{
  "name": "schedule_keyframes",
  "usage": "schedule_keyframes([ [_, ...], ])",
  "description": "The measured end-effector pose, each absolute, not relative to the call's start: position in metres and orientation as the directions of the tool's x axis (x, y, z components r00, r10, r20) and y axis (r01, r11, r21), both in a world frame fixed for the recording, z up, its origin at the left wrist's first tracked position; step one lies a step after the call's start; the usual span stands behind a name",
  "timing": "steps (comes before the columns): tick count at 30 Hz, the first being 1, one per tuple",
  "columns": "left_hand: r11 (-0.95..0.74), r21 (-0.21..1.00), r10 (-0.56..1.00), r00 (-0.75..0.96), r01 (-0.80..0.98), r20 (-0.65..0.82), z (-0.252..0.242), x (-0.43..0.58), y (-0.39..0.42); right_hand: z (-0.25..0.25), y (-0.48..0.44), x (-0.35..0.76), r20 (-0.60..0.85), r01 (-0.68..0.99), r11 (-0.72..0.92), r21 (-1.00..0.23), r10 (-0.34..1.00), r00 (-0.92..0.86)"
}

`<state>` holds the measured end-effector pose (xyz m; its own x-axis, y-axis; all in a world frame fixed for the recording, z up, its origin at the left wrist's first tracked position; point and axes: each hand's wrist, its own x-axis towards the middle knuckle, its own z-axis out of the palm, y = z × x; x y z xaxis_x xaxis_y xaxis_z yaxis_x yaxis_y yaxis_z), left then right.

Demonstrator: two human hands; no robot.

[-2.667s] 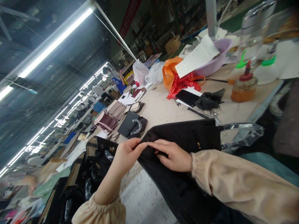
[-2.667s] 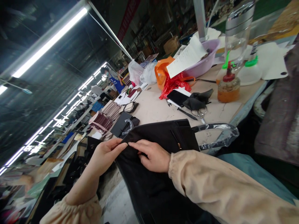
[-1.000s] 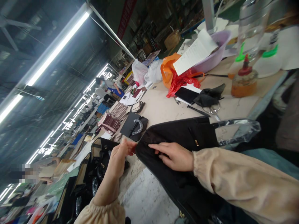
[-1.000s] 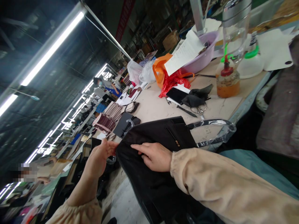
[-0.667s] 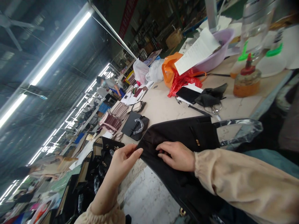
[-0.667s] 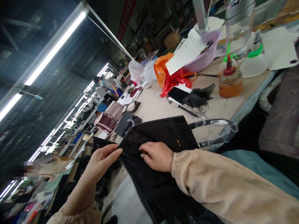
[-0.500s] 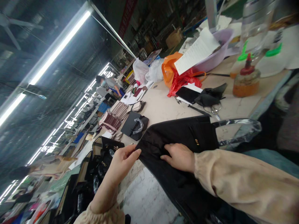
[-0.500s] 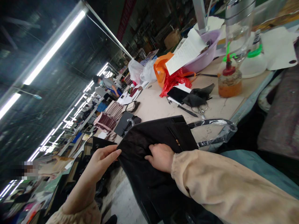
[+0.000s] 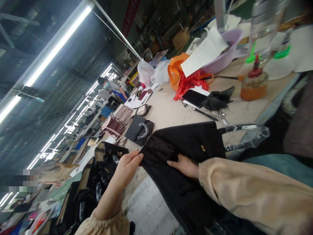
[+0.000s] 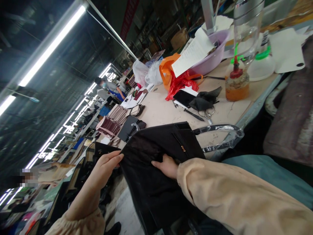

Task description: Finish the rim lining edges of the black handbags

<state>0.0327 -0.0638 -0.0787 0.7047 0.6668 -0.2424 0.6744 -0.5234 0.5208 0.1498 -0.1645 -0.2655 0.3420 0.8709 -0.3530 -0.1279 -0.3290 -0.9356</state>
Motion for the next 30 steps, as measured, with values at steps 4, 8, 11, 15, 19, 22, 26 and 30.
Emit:
schedule_keyframes([
  [4,-0.526,0.506,0.680,0.695,0.684,-0.233,-0.082,0.029,-0.061,-0.273,-0.160,0.138,-0.309,-0.215,-0.247,-0.945,0.887,0.342],
  [8,-0.492,0.538,0.695,0.681,0.684,-0.231,-0.084,0.028,-0.061,-0.280,-0.154,0.132,-0.281,-0.223,-0.205,-0.953,0.872,0.400],
  [11,-0.475,0.565,0.696,0.681,0.675,-0.228,-0.085,0.029,-0.062,-0.283,-0.149,0.128,-0.215,-0.205,-0.130,-0.970,0.853,0.476],
  [15,-0.500,0.554,0.680,0.698,0.665,-0.224,-0.085,0.029,-0.064,-0.282,-0.143,0.124,-0.102,-0.159,-0.025,-0.987,0.859,0.502],
  [19,-0.525,0.536,0.669,0.710,0.661,-0.222,-0.084,0.030,-0.064,-0.281,-0.140,0.128,-0.070,-0.111,-0.019,-0.994,0.877,0.476],
  [22,-0.540,0.515,0.672,0.709,0.666,-0.213,-0.083,0.031,-0.064,-0.282,-0.138,0.132,-0.041,-0.074,-0.007,-0.997,0.884,0.466],
  [26,-0.575,0.479,0.667,0.719,0.663,-0.195,-0.083,0.031,-0.065,-0.286,-0.136,0.134,-0.039,-0.062,-0.012,-0.998,0.885,0.464],
  [30,-0.603,0.457,0.662,0.730,0.654,-0.171,-0.082,0.032,-0.067,-0.291,-0.137,0.133,-0.057,-0.075,-0.025,-0.997,0.883,0.466],
])
